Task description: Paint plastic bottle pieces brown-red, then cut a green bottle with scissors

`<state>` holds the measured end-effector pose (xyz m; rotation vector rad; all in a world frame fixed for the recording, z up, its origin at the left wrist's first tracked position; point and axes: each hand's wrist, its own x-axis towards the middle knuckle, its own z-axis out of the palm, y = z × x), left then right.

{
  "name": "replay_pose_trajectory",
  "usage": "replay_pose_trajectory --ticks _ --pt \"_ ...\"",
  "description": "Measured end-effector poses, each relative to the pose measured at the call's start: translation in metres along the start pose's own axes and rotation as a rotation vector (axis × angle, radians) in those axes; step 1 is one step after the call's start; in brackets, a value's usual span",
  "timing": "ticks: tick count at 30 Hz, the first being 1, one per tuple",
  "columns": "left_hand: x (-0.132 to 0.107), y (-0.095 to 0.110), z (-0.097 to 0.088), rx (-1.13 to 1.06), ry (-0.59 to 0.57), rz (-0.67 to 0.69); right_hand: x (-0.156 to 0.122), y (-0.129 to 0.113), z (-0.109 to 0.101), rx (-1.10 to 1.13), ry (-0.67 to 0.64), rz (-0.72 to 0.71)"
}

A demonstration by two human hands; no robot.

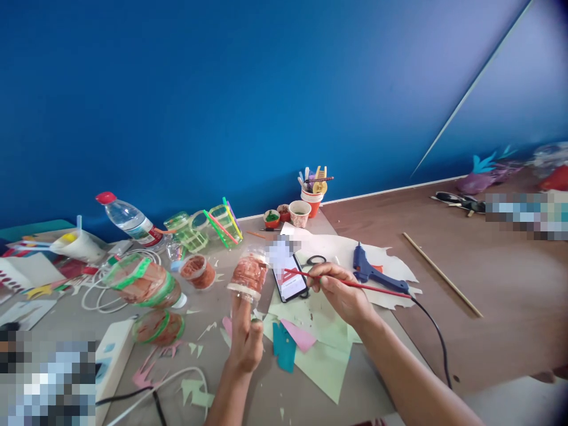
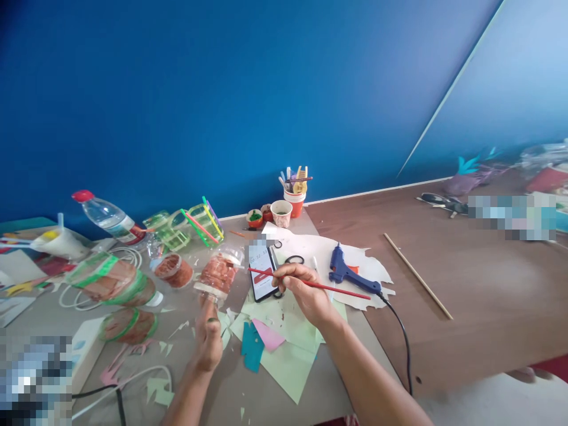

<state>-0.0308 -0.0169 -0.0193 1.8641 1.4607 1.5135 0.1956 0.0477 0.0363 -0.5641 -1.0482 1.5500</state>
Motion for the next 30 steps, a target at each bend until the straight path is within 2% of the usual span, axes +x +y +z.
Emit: replay_pose_trajectory --ticks 2,5,11,19,23,26,30 --pt "0.008 0.01 -0.001 0.099 -0.055 0.077 0.0 0.001 0.0 0.003 0.001 -0.009" --pt "0.016 0.02 -0.001 0.247 -0.076 0.165 -0.001 0.004 0.0 -0.006 -0.008 0.009" --pt "0.017 0.022 0.002 0.437 -0.065 0.273 -0.001 0.005 0.0 0.004 0.017 0.04" --pt "0.018 0.018 0.002 0.415 -0.069 0.321 0.001 0.002 0.0 0.015 0.03 0.05" --pt "0.017 0.015 0.001 0.419 -0.03 0.332 0.001 0.001 -0.002 0.014 -0.012 0.057" --pt "0.016 0.014 0.0 0.415 -0.018 0.314 0.0 0.001 -0.002 0.053 -0.021 -0.018" --pt "0.016 0.014 0.0 0.403 -0.001 0.302 -0.003 0.005 -0.003 -0.083 -0.111 -0.135"
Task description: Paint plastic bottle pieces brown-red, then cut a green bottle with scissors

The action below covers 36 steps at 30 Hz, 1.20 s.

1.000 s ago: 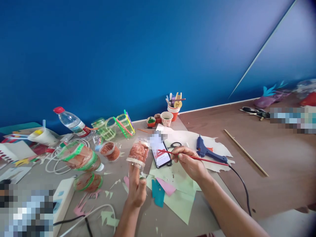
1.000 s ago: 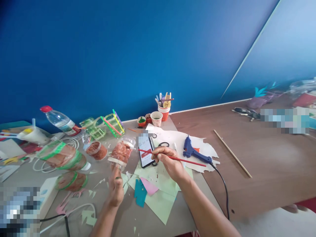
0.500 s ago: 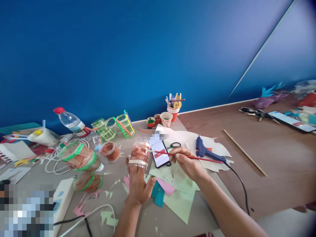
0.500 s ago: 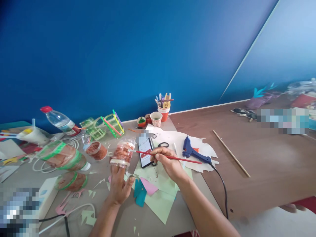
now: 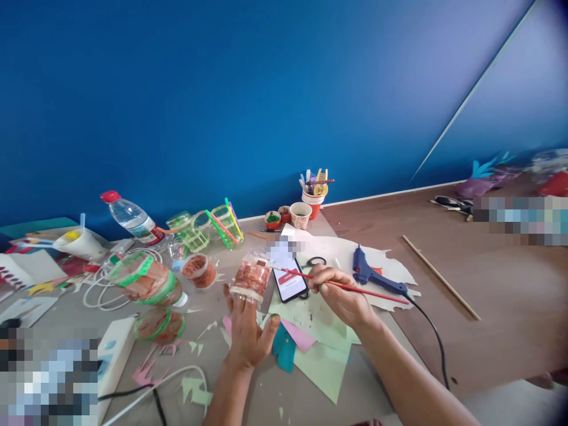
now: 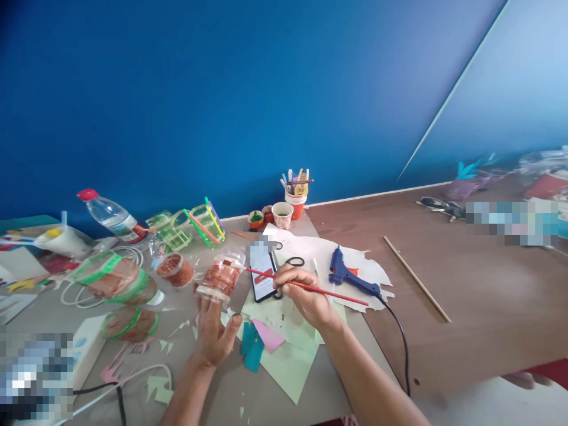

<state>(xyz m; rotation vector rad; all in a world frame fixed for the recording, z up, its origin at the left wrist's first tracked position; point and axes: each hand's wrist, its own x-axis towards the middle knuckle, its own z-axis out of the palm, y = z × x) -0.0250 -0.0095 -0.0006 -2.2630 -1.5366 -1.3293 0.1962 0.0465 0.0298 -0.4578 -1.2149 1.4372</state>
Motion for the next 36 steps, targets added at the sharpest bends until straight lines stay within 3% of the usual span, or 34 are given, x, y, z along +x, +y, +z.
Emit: replay_pose_trajectory --ticks 8,14,19,25,30,36 --pt "0.0014 0.0013 -0.0017 -0.039 0.015 -0.027 -0.0033 0.0008 -0.0032 -0.316 -0.171 -0.015" --pt "0.0014 0.001 -0.0024 -0.059 0.033 -0.061 -0.0045 0.0039 -0.0031 -0.137 -0.057 0.0" --pt "0.0003 0.0014 -0.0024 -0.077 0.034 -0.081 -0.0058 0.0058 -0.0011 -0.227 -0.147 0.062" --pt "0.0035 0.0037 -0.0051 -0.073 0.047 -0.066 -0.0036 0.003 -0.003 -0.125 -0.087 -0.015" --pt "0.0036 0.0034 -0.0058 -0.078 0.048 -0.069 -0.0038 0.0016 -0.0034 -0.274 -0.197 0.035" --pt "0.002 0.0028 -0.0039 -0.106 0.042 -0.079 -0.0036 0.0005 -0.007 -0.22 -0.15 -0.014"
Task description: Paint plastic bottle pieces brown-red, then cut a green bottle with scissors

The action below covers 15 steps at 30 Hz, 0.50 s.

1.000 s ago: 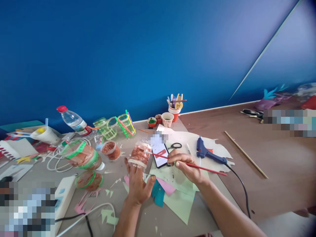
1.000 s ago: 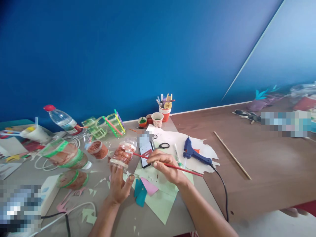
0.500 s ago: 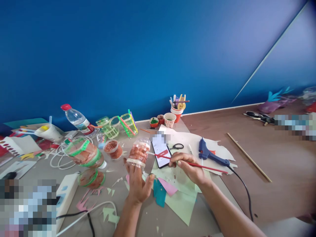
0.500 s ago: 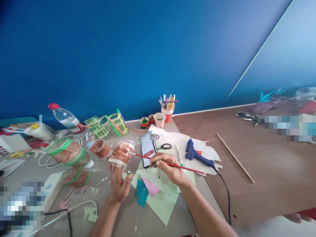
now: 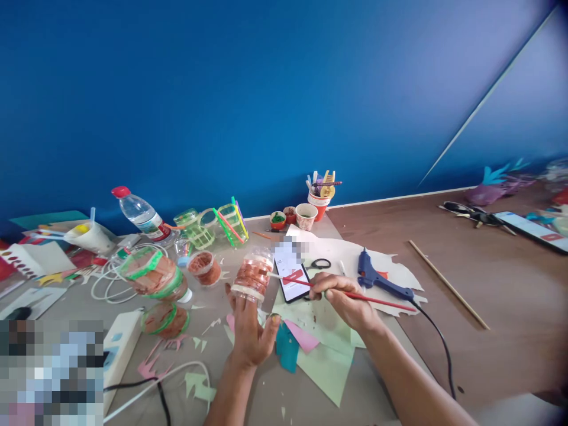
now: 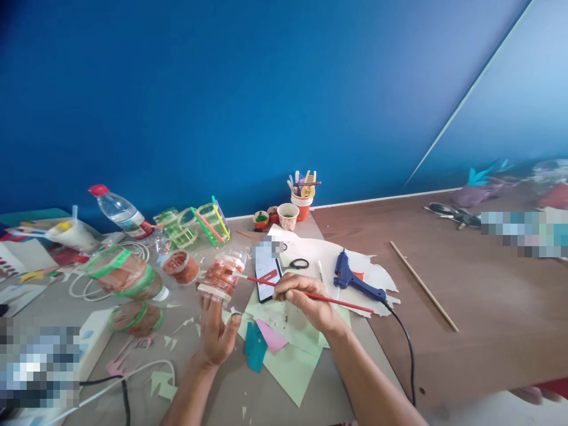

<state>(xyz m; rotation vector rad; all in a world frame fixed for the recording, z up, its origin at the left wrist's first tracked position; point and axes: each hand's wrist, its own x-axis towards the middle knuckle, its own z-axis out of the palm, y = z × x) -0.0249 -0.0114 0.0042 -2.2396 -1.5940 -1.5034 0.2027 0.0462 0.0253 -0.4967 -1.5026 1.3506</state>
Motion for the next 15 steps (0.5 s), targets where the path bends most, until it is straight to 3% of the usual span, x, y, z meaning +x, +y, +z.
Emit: replay_pose_trajectory --ticks 3,7,11,15 --pt "-0.0013 -0.0008 0.0015 0.001 0.009 -0.001 0.0008 -0.0002 0.0001 -0.039 -0.035 0.019" --pt "-0.0011 -0.0015 0.0017 0.025 0.011 0.022 0.0013 0.0007 -0.0008 0.02 0.078 -0.015" --pt "0.0001 -0.0007 0.0017 0.051 0.016 0.068 0.0012 0.0015 -0.0005 -0.005 0.013 0.03" --pt "-0.0004 -0.0011 0.003 0.095 0.01 0.089 0.0012 0.0019 0.0003 0.054 0.074 0.028"
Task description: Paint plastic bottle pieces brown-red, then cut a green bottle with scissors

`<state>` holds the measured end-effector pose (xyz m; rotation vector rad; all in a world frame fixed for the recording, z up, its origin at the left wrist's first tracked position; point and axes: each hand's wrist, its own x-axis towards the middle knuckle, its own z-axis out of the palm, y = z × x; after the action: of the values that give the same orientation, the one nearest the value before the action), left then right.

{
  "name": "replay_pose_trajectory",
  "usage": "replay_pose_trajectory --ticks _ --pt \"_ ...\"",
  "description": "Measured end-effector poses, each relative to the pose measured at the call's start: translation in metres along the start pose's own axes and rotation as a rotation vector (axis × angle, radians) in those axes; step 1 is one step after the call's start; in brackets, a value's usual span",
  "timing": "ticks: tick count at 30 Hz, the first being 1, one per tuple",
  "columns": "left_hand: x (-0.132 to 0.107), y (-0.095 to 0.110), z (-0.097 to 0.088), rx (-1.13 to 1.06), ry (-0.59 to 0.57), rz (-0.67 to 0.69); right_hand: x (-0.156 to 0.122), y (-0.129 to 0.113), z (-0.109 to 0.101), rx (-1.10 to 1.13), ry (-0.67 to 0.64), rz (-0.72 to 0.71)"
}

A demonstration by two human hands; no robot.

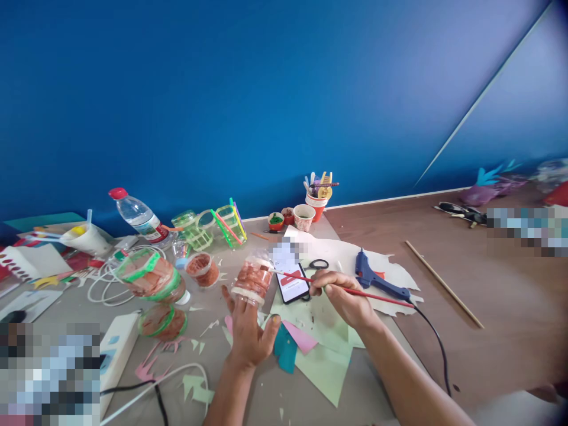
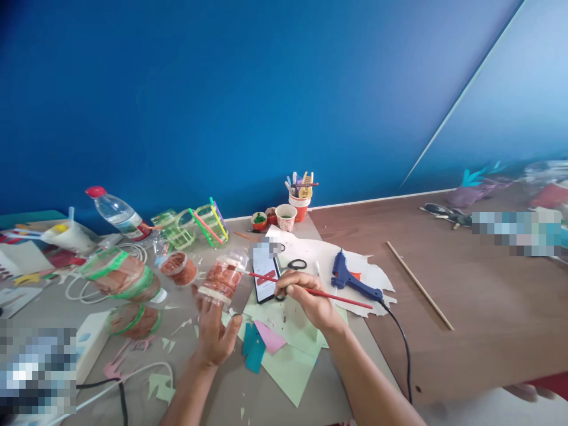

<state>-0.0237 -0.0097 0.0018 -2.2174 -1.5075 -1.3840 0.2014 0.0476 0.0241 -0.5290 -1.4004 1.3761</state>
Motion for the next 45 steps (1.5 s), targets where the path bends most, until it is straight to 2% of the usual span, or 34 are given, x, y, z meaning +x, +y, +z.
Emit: replay_pose_trajectory --ticks 4,8,13,17,21,23,27,32,39,42,45 --pt "-0.002 -0.001 0.002 0.06 -0.027 0.031 0.001 -0.001 0.0 -0.016 -0.018 0.005" --pt "0.0 0.003 -0.001 0.125 -0.061 0.02 0.002 -0.002 -0.002 0.045 0.027 -0.025" --pt "0.005 0.009 -0.006 0.197 -0.077 0.022 0.003 -0.004 -0.004 0.002 -0.024 -0.011" --pt "0.007 0.012 -0.005 0.259 -0.082 0.034 0.004 -0.004 -0.004 0.077 0.033 -0.073" --pt "0.006 0.013 -0.003 0.321 -0.129 0.043 0.004 -0.003 -0.006 0.004 -0.024 -0.023" --pt "0.006 0.012 -0.003 0.332 -0.13 0.037 0.005 -0.004 -0.009 0.026 0.013 -0.039" --pt "0.004 0.008 -0.005 0.211 -0.09 0.025 0.008 -0.007 -0.011 0.126 0.181 -0.096" --pt "0.005 0.009 -0.013 -0.099 -0.035 0.035 0.009 0.001 0.001 0.097 0.162 -0.097" --pt "0.002 0.032 -0.01 -0.1 -0.118 0.241 0.004 -0.003 0.007 -0.315 0.1 -0.074" --pt "0.001 0.036 -0.008 -0.098 -0.119 0.292 0.003 -0.006 0.004 -0.32 0.069 -0.06" --pt "0.0 0.035 -0.009 -0.065 -0.173 0.379 0.002 -0.007 0.001 -0.313 0.045 -0.025"
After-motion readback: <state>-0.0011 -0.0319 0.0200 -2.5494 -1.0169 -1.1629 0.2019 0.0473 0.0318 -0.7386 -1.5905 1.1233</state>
